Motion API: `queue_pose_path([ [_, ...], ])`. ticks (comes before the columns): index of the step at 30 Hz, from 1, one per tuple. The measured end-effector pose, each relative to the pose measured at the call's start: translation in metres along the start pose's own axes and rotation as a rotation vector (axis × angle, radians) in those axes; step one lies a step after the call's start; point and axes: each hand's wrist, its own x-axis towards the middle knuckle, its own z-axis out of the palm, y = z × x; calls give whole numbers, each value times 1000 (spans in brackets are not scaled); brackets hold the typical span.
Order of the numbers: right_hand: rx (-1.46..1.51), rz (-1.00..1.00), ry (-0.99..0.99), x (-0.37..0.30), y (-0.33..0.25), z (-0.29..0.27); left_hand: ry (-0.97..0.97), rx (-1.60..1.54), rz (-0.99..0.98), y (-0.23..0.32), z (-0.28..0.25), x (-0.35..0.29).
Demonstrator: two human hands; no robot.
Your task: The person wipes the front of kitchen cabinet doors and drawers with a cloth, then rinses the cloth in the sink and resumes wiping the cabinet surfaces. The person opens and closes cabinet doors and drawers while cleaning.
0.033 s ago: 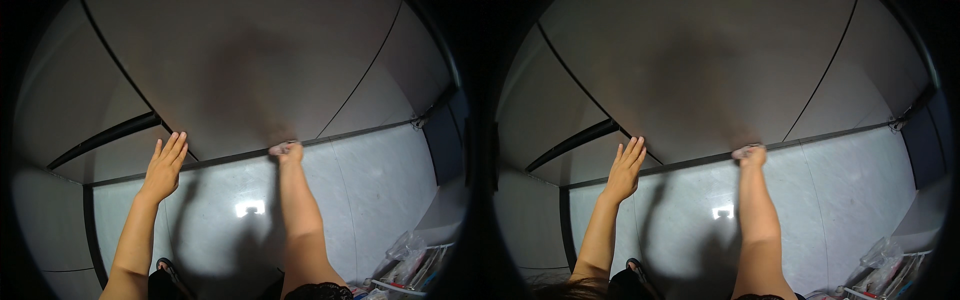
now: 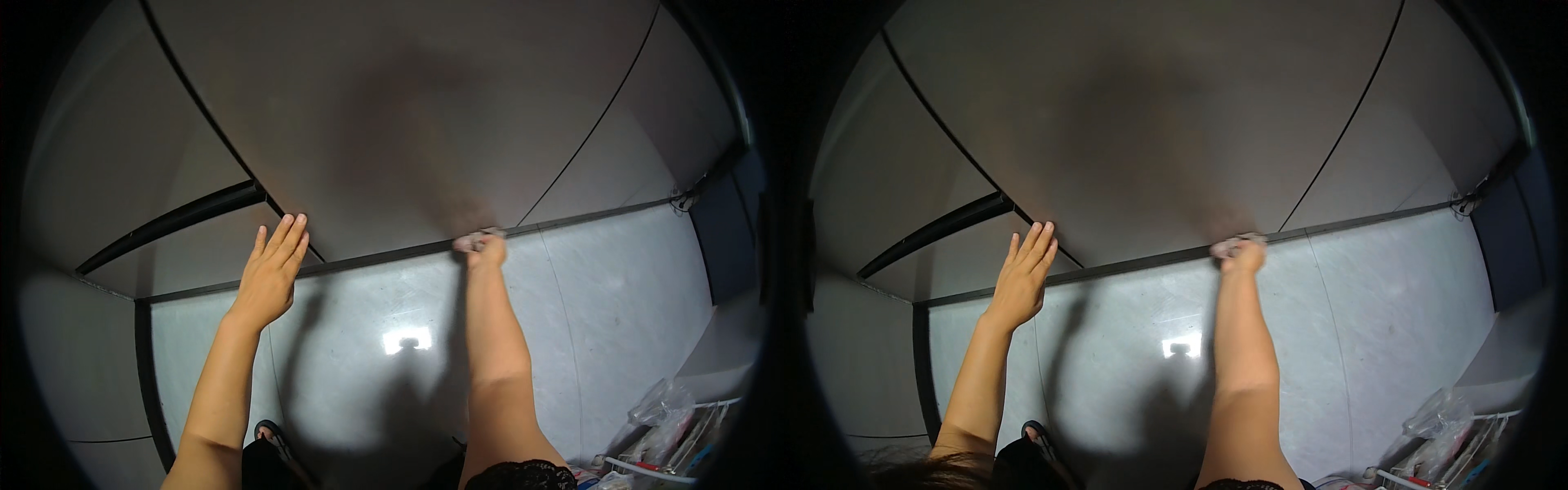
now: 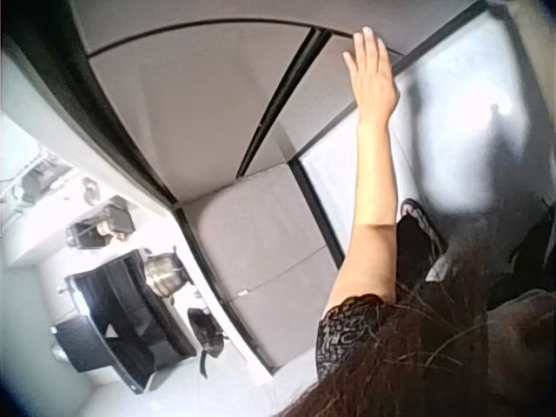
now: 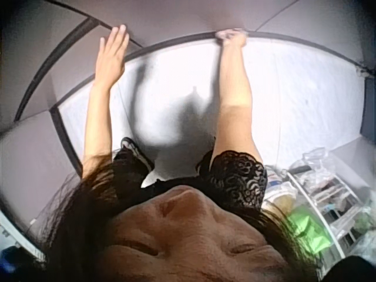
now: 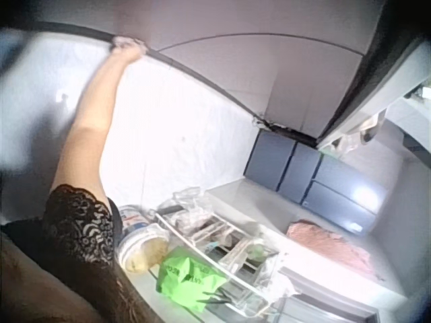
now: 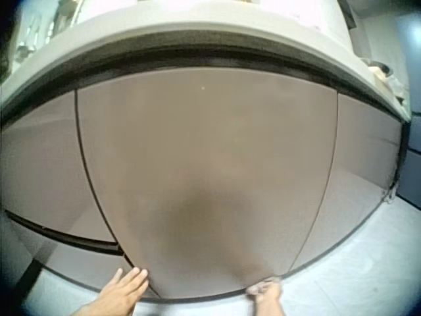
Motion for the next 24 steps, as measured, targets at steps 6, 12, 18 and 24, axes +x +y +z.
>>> queue_pose_path([
  [6,-313,-820,-21,3,-43,-1,-20,-12,-14,-3,-1,-3],
  [12,-491,-236,-170,56,-15,-46,-4,-3,0,-2,4,2],
  [18,-196,-726,270,-38,-12,-3,-9,5,8,-7,2,-6],
  [24,-719,-1275,130,-75,4,58,40,-19,28,-2,4,-4],
])
